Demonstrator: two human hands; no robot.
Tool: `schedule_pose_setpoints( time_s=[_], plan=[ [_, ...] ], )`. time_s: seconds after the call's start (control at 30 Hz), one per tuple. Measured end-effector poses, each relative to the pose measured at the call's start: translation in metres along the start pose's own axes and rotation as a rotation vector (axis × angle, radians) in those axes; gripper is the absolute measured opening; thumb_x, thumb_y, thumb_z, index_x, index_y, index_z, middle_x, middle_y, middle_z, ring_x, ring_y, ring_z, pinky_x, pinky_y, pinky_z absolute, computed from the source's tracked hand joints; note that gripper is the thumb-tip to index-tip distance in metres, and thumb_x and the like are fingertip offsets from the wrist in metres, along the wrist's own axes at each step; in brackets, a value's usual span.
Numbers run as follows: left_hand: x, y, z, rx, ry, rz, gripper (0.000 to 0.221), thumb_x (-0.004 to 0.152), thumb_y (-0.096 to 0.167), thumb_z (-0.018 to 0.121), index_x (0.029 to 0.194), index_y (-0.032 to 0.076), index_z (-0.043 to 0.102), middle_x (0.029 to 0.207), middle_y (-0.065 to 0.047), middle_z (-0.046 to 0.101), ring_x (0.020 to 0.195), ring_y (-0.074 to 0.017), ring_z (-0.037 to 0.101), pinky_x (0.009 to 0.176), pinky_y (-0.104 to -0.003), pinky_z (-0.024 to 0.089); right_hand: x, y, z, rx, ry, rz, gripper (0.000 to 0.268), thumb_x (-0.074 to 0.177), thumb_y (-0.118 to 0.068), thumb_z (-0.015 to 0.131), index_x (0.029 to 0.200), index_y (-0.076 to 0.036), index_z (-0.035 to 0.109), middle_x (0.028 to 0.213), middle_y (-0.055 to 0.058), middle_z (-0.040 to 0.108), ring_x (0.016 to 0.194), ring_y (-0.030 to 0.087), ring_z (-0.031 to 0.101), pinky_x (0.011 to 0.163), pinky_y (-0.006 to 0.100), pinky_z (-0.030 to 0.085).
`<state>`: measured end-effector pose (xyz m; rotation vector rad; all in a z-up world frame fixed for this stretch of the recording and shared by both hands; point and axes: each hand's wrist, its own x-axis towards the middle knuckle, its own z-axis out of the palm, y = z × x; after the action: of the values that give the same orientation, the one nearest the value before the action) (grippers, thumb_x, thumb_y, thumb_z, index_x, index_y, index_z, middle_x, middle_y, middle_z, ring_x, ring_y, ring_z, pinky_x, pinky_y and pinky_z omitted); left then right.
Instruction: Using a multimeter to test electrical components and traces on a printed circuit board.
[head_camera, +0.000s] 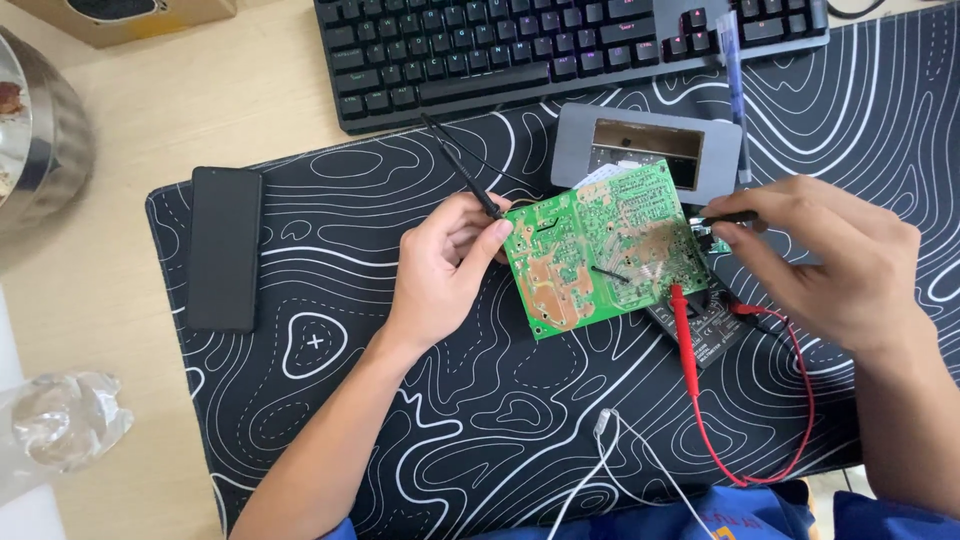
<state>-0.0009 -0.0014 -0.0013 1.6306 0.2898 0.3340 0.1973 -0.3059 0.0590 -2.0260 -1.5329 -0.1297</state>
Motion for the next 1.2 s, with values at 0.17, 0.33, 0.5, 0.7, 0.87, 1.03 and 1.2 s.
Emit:
schedule_pose_setpoints(
  time_s=[0.17,0.33,0.5,0.7,0.87,1.03,1.2],
  plan=[
    [0.0005,0.0023,-0.0005,-0.010,-0.011,-0.003,0.019,0.115,0.014,0.069,0.131,0.004,0.071,0.120,-0.009,0.082,0.107,-0.0190,0.083,0.096,-0.031,0.074,-0.0038,0.0038,-0.0013,-0.035,-0.041,-0.010,0.013,0.114,0.004,0.087,0.125,0.006,0.081,0.105,0.010,0.083,0.079,0.019,0.071,0.080,0.031,0.057],
    [0.0013,0.0031,0.0000,-0.022,-0.020,0.006,0.020,0.116,0.016,0.068,0.131,0.003,0.071,0.110,-0.010,0.082,0.097,-0.0185,0.083,0.089,-0.031,0.075,-0.0010,0.0012,0.0011,-0.074,-0.032,-0.042,0.009,0.114,0.003,0.087,0.119,0.006,0.081,0.101,0.012,0.082,0.078,0.020,0.072,0.073,0.031,0.056],
    [0.0011,0.0024,-0.0005,-0.033,-0.023,0.016,0.020,0.116,0.016,0.068,0.130,0.002,0.070,0.109,-0.011,0.082,0.094,-0.0189,0.082,0.085,-0.031,0.076,-0.0017,0.0003,0.0032,-0.010,-0.026,0.011,0.020,0.109,-0.002,0.092,0.104,0.004,0.074,0.104,0.013,0.084,0.091,0.023,0.079,0.077,0.031,0.059],
    [0.0009,0.0034,-0.0003,-0.007,-0.026,0.025,0.020,0.116,0.017,0.067,0.129,0.003,0.071,0.114,-0.010,0.083,0.101,-0.0194,0.085,0.090,-0.031,0.076,-0.0033,0.0087,0.0052,0.027,0.026,0.065,0.012,0.112,0.000,0.091,0.117,0.005,0.081,0.117,0.016,0.088,0.105,0.024,0.085,0.089,0.030,0.062],
    [0.0009,0.0025,-0.0003,-0.019,-0.020,0.007,0.019,0.116,0.016,0.068,0.130,0.003,0.070,0.112,-0.010,0.083,0.097,-0.0189,0.084,0.088,-0.031,0.076,-0.0066,0.0027,0.0039,-0.025,0.027,0.060,0.009,0.118,0.002,0.081,0.127,0.004,0.084,0.120,0.010,0.087,0.108,0.023,0.083,0.098,0.030,0.059],
    [0.0010,0.0030,-0.0003,-0.001,-0.024,-0.002,0.020,0.115,0.016,0.068,0.131,0.004,0.071,0.112,-0.010,0.083,0.101,-0.0189,0.084,0.089,-0.031,0.077,-0.0069,0.0036,0.0049,-0.056,0.020,0.046,0.009,0.120,0.002,0.079,0.128,0.003,0.083,0.121,0.009,0.087,0.103,0.021,0.081,0.097,0.030,0.058],
    [0.0010,0.0025,0.0004,-0.019,-0.019,-0.003,0.018,0.115,0.014,0.068,0.130,0.003,0.070,0.114,-0.010,0.082,0.098,-0.0185,0.083,0.088,-0.031,0.076,-0.0070,0.0055,0.0056,-0.056,-0.010,0.022,0.011,0.119,0.003,0.079,0.128,0.002,0.083,0.118,0.008,0.088,0.105,0.022,0.083,0.094,0.030,0.059]
  ],
)
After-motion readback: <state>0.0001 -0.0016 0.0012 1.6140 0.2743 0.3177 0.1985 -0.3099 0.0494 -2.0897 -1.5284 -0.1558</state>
